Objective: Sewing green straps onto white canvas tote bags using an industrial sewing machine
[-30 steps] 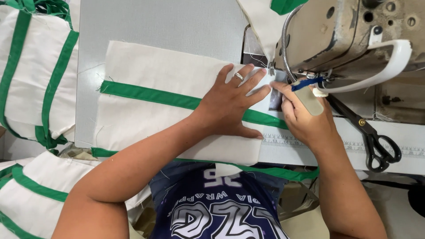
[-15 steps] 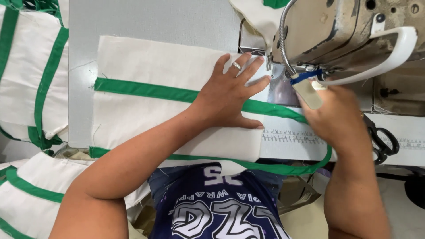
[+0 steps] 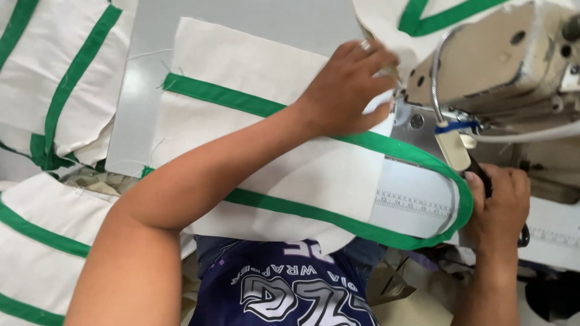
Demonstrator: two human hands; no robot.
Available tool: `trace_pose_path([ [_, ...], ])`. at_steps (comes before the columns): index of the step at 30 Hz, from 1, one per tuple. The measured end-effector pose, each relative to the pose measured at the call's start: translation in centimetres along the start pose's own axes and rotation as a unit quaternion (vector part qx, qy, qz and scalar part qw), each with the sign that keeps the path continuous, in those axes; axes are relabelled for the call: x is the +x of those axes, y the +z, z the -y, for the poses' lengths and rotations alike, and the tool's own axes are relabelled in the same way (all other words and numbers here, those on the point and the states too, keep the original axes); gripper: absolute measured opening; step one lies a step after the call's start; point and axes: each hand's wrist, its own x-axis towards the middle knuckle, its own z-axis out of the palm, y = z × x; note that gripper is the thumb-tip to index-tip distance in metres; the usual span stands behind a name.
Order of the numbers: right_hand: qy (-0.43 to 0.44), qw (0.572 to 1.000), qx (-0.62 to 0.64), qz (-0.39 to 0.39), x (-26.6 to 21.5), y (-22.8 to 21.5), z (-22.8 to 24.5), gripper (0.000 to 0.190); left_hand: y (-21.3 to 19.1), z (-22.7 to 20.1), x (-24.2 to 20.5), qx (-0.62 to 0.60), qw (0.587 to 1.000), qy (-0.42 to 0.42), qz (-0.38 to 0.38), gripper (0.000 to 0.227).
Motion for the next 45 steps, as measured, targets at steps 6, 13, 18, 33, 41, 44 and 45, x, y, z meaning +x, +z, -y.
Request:
trace_pose_path([
  [6,0.087,0.983,-0.003,0.162,6.3,-1.9,0.9,0.033,2.2,5.3,5.2,0.046,0.91,-0.184,0.368,0.046],
  [13,0.057,0.938,-0.197,0.281,12.8,1.8,2.3,0.043,1.6,5.8,4.6,0.067,0.917,-0.219,0.327,0.051],
  [18,0.086,0.953,-0.164,0.242,15.2,3.2,4.5,0.04,0.3,5.2,4.9,0.06,0.905,-0.235,0.35,0.052],
  [33,0.175,0.973,-0.077,0.129,13.2,1.8,6.7,0.043,0.8,5.3,5.1,0.124,0.891,-0.258,0.352,0.052],
  [41,0.217,0.974,-0.006,0.062,11.6,1.6,7.6,0.051,-6.0,5.6,3.1,0.133,0.884,-0.324,0.309,0.067],
  [44,0.142,0.986,-0.092,0.004,10.3,4.2,4.5,0.041,-6.8,6.1,0.9,0.181,0.871,-0.336,0.31,0.066],
  [45,0.061,0.977,-0.199,-0.04,9.1,5.4,2.9,0.037,-6.5,6.3,0.0,0.222,0.861,-0.342,0.303,0.062],
])
